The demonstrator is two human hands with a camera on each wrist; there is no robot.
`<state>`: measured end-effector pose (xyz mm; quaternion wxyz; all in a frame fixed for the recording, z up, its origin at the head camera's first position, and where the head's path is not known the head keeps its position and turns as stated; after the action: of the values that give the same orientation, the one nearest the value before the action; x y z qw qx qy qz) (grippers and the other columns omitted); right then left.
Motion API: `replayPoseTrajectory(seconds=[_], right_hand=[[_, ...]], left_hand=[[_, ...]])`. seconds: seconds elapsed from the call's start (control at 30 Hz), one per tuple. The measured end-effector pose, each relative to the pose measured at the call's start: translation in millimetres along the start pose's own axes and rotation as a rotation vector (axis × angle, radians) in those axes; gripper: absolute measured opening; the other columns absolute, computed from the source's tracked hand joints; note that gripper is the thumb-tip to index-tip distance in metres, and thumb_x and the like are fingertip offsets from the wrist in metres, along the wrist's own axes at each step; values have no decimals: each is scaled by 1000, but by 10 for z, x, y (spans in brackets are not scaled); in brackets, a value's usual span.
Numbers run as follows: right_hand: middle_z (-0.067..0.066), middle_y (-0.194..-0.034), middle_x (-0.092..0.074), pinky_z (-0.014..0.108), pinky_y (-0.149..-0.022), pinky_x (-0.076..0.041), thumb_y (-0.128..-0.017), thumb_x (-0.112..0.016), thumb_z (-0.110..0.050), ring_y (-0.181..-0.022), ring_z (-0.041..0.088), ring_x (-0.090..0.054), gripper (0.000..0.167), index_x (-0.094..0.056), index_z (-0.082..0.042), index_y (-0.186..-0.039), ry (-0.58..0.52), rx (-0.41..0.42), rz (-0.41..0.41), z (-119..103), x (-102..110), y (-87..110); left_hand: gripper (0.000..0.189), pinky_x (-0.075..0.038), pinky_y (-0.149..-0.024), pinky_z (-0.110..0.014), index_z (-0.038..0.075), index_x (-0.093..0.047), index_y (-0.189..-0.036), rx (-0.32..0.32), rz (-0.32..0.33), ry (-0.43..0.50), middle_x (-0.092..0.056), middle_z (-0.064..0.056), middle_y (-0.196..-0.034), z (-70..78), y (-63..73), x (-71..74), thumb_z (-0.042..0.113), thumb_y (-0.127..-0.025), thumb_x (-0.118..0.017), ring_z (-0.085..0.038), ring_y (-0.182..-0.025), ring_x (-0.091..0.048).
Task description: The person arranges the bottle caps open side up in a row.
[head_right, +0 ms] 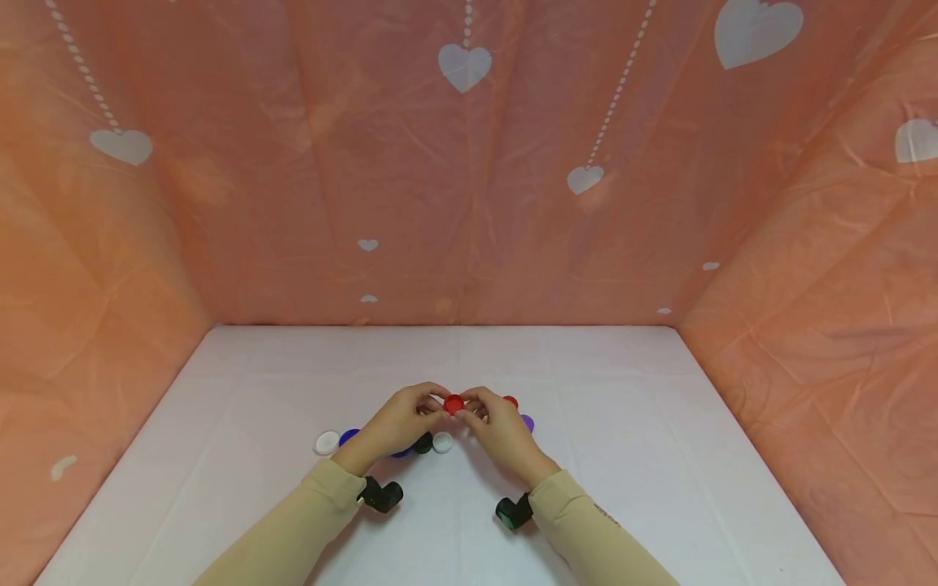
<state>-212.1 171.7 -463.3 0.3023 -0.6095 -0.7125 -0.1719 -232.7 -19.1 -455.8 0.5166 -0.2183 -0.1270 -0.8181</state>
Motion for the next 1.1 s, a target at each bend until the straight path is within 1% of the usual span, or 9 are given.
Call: replayPoseTrajectory(seconds=[0.13,0.3,0.47,0.63,0.7,0.8,0.97,1.1], right_hand=[[-10,-88,-64,32,-70,-49,-93,-67,-25,-78,10,-59,20,-64,-24,-113,-13,-17,-25,17,-2,14],[-7,-91,-66,30,-68,-51,-95,-64,-22,-76,12,-61,20,-63,-18,-114,-16,-36,-75,26,3,35],[-6,-93,-64,30,-71,-51,-94,-65,-21,-79,12,-63,23,-62,-14,-116,-35,-71,-143,33,6,64],[-6,-91,-62,33,-76,-50,-89,-71,-26,-83,12,-59,28,-62,-15,-114,5,-91,-172,64,16,102],[-8,-89,-61,33,-76,-49,-87,-74,-29,-82,12,-58,29,-62,-18,-111,33,-93,-177,77,17,119],[-8,-84,-61,33,-73,-48,-85,-75,-29,-79,12,-57,28,-62,-19,-108,48,-79,-187,94,13,143],[-7,-78,-58,29,-68,-47,-85,-75,-23,-73,12,-55,23,-62,-17,-103,55,-55,-208,124,4,170],[-6,-77,-57,27,-67,-47,-85,-75,-18,-72,12,-54,22,-62,-14,-102,55,-42,-219,142,7,176]], left_hand=[[21,-51,-69,-29,11,-64,-112,-9,-1,-25,-67,6,-86,6,9,-12,14,-91,-67,-10,-78,-62],[19,-50,-71,-29,11,-66,-109,-2,-14,-89,-64,6,-85,14,3,-33,15,-91,-69,-11,-77,-59],[19,-50,-72,-28,10,-67,-108,10,-41,-135,-63,7,-85,10,5,-69,16,-90,-70,-10,-79,-58],[20,-49,-73,-29,8,-68,-106,1,-56,-157,-63,6,-85,13,4,-117,17,-88,-72,-10,-79,-58],[20,-48,-73,-29,9,-69,-104,0,-63,-176,-62,7,-84,10,7,-135,19,-87,-73,-11,-79,-57],[20,-46,-73,-31,12,-70,-102,-3,-68,-228,-60,8,-84,-6,9,-163,21,-85,-75,-12,-80,-55],[22,-43,-84,-39,14,-71,-101,-17,-78,-326,-63,7,-89,-15,18,-209,25,-83,-76,-16,-89,-55],[24,-39,-88,-44,14,-71,-101,-13,-89,-381,-64,6,-92,-3,22,-236,27,-82,-77,-19,-94,-54]])
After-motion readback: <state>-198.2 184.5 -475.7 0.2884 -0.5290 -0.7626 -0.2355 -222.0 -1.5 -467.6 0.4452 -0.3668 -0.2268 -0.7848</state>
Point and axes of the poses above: each hand's wrist, its own y-axis away from the middle knuckle, its own x-axis out of the back of the hand, z = x × y, the point moved 1 cm from there along -y, towards the middle knuckle
